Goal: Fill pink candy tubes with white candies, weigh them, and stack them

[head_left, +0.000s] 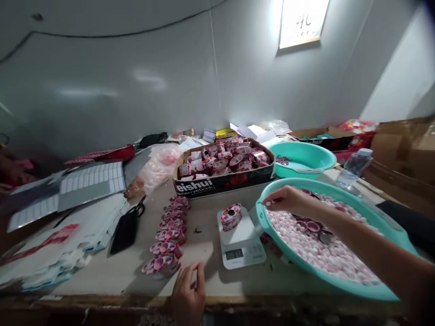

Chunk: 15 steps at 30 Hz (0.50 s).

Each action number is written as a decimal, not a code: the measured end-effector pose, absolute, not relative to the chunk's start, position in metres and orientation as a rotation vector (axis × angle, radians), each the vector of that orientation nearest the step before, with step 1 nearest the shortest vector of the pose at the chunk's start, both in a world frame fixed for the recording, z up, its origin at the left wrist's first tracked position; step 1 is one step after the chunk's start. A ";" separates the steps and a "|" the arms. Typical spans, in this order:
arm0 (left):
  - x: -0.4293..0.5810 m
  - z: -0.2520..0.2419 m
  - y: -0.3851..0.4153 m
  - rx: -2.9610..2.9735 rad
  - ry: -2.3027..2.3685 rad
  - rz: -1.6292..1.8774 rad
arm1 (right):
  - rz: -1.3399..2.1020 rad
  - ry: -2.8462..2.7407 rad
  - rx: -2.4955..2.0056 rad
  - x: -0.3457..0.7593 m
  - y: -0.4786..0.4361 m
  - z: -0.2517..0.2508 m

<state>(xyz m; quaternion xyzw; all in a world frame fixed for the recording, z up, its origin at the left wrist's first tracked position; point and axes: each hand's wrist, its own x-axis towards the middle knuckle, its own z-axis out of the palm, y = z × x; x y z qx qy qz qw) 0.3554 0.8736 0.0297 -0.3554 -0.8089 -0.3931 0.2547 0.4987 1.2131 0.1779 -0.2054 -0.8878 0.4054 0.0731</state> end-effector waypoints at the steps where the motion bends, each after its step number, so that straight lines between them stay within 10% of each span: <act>1: 0.356 0.028 0.874 -0.977 -2.172 -1.051 | 1.222 -2.669 -0.592 0.483 1.211 0.178; 15: 0.362 0.030 0.872 -0.985 -2.139 -1.092 | 1.168 -2.986 -0.453 0.384 1.168 0.162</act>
